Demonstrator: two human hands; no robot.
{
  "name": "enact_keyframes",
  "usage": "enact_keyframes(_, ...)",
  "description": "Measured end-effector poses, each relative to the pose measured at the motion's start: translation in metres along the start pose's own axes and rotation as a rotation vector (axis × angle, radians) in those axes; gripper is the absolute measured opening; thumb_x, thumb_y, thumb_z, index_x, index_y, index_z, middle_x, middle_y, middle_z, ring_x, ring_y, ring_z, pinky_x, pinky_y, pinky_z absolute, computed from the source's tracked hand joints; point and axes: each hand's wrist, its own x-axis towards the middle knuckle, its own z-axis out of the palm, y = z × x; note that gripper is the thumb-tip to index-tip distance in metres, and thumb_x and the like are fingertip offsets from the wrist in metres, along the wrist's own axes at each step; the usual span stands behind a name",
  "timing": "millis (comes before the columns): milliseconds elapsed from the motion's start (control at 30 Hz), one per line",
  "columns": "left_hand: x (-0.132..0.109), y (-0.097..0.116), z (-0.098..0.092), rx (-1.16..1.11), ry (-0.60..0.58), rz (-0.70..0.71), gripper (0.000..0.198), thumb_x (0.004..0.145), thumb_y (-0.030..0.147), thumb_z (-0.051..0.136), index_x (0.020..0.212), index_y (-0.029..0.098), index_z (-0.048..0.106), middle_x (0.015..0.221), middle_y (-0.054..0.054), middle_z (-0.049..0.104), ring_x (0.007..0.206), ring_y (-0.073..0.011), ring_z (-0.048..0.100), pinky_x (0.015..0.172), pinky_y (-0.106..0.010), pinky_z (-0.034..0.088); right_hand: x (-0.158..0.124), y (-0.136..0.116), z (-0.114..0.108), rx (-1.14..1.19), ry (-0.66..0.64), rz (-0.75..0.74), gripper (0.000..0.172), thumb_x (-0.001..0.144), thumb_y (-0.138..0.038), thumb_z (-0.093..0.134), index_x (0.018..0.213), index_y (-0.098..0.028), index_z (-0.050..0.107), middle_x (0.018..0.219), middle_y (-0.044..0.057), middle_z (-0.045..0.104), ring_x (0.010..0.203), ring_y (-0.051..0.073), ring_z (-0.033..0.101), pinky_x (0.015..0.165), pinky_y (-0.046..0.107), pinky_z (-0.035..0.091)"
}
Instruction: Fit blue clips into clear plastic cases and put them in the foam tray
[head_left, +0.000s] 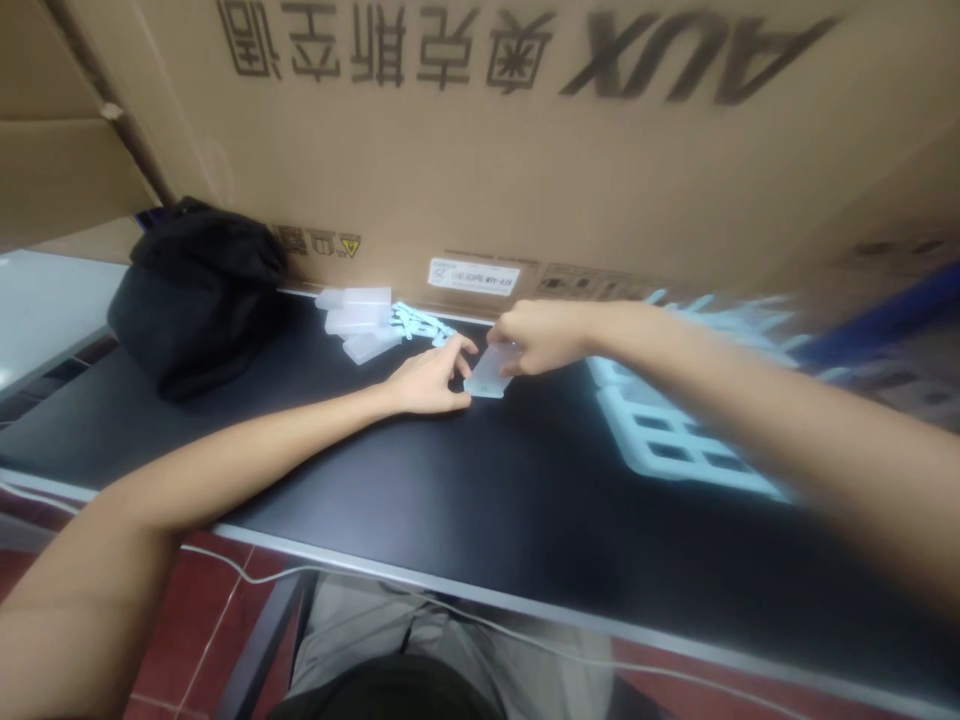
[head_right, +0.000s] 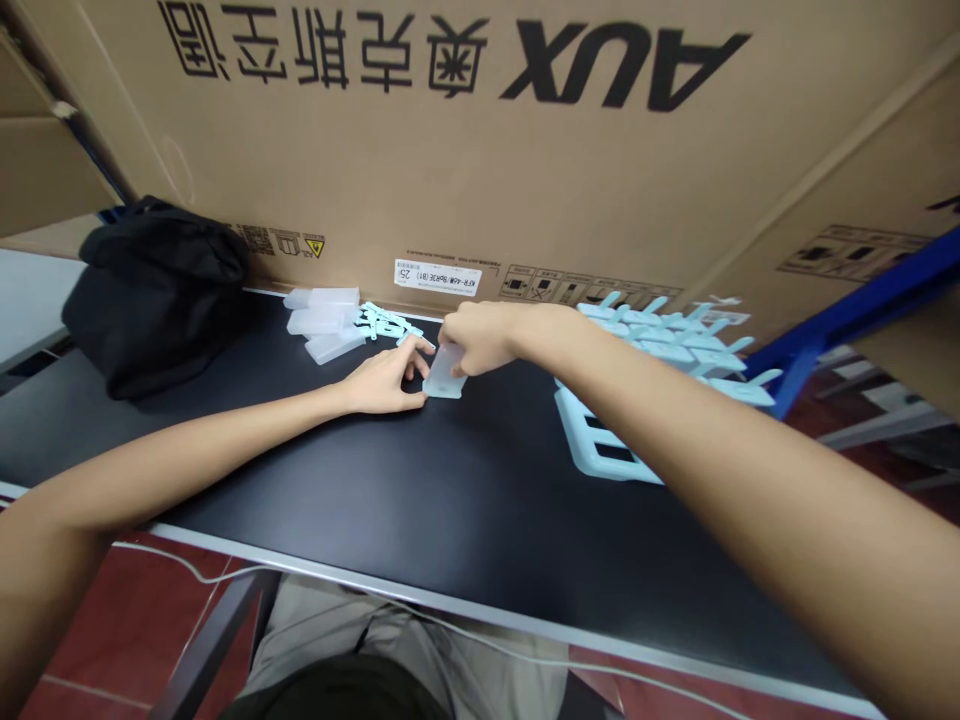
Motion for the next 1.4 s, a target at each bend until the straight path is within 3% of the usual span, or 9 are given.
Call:
enact_keyframes(200, 0.001, -0.003, 0.0, 0.061, -0.007, 0.04, 0.049, 0.078, 0.038, 0.072, 0.118, 0.024, 0.046, 0.112, -0.005, 0.069, 0.096, -0.023, 0.068, 0.08, -0.037, 0.054, 0.008, -0.018, 0.007, 0.101, -0.042, 0.012, 0.041, 0.075, -0.021, 0.073, 0.115, -0.02, 0.075, 0.099, 0.008, 0.077, 0.083, 0.024, 0.071, 0.067, 0.032, 0.046)
enact_keyframes(467, 0.002, -0.008, 0.001, 0.111, 0.052, 0.051, 0.041, 0.081, 0.044, 0.071, 0.11, 0.02, 0.052, 0.111, -0.012, 0.068, 0.103, -0.0324, 0.069, 0.083, -0.043, 0.057, 0.013, -0.038, 0.037, 0.177, 0.233, 0.101, 0.052, 0.074, -0.03, 0.079, 0.121, -0.016, 0.062, 0.118, 0.016, 0.072, 0.107, 0.033, 0.069, 0.077, 0.034, 0.049)
enact_keyframes(633, -0.001, -0.007, -0.003, -0.146, 0.083, 0.066, 0.053, 0.074, 0.035, 0.08, 0.117, 0.022, 0.051, 0.114, -0.009, 0.073, 0.102, -0.0285, 0.072, 0.091, -0.043, 0.056, -0.004, -0.028, 0.025, 0.298, 0.133, 0.015, 0.065, 0.077, -0.026, 0.076, 0.134, -0.013, 0.047, 0.122, 0.018, 0.069, 0.102, 0.027, 0.07, 0.074, 0.03, 0.05)
enact_keyframes(700, 0.0, -0.007, -0.005, -0.252, 0.108, 0.043, 0.054, 0.075, 0.035, 0.08, 0.117, 0.023, 0.049, 0.105, -0.005, 0.074, 0.096, -0.0246, 0.072, 0.089, -0.041, 0.055, -0.01, -0.016, 0.019, 0.29, 0.08, 0.082, 0.073, 0.076, -0.019, 0.075, 0.14, -0.011, 0.042, 0.123, 0.02, 0.068, 0.101, 0.028, 0.07, 0.072, 0.03, 0.05)
enact_keyframes(833, 0.002, -0.01, -0.005, -0.413, 0.368, 0.043, 0.049, 0.081, 0.036, 0.076, 0.115, 0.024, 0.043, 0.1, -0.002, 0.068, 0.097, -0.0194, 0.069, 0.094, -0.038, 0.053, 0.001, 0.008, 0.022, 0.093, 0.169, 0.35, 0.071, 0.079, -0.011, 0.068, 0.144, -0.008, 0.04, 0.127, 0.027, 0.066, 0.112, 0.036, 0.068, 0.08, 0.037, 0.05)
enact_keyframes(933, 0.002, -0.009, -0.004, -0.46, 0.575, 0.123, 0.049, 0.085, 0.035, 0.071, 0.119, 0.026, 0.036, 0.104, -0.002, 0.062, 0.104, -0.0184, 0.066, 0.099, -0.039, 0.051, 0.029, 0.011, 0.035, 0.152, 0.314, 0.328, 0.053, 0.089, -0.019, 0.06, 0.138, -0.008, 0.046, 0.127, 0.027, 0.066, 0.113, 0.037, 0.067, 0.084, 0.039, 0.05)
enact_keyframes(1000, 0.001, -0.007, -0.003, -0.456, 0.626, 0.173, 0.051, 0.087, 0.034, 0.07, 0.12, 0.027, 0.033, 0.108, -0.003, 0.061, 0.107, -0.0193, 0.066, 0.102, -0.041, 0.051, 0.049, 0.006, 0.043, 0.248, 0.403, 0.287, 0.049, 0.092, -0.026, 0.057, 0.136, -0.01, 0.046, 0.125, 0.026, 0.066, 0.109, 0.036, 0.068, 0.084, 0.039, 0.05)
enact_keyframes(1233, -0.001, 0.0, -0.002, -0.393, 0.457, 0.201, 0.046, 0.09, 0.032, 0.066, 0.123, 0.027, 0.034, 0.116, -0.007, 0.059, 0.114, -0.0234, 0.063, 0.1, -0.044, 0.053, 0.09, -0.006, 0.044, 0.382, 0.389, 0.276, 0.054, 0.087, -0.036, 0.069, 0.131, -0.011, 0.052, 0.125, 0.027, 0.066, 0.106, 0.035, 0.068, 0.085, 0.037, 0.05)
enact_keyframes(1400, 0.003, -0.007, 0.001, -0.382, 0.335, 0.122, 0.05, 0.089, 0.034, 0.069, 0.127, 0.027, 0.037, 0.131, -0.012, 0.056, 0.129, -0.0277, 0.057, 0.094, -0.041, 0.055, 0.061, 0.017, 0.015, 0.305, 0.421, 0.264, 0.028, 0.08, -0.028, 0.071, 0.102, -0.011, 0.068, 0.102, 0.018, 0.074, 0.097, 0.031, 0.069, 0.082, 0.034, 0.05)
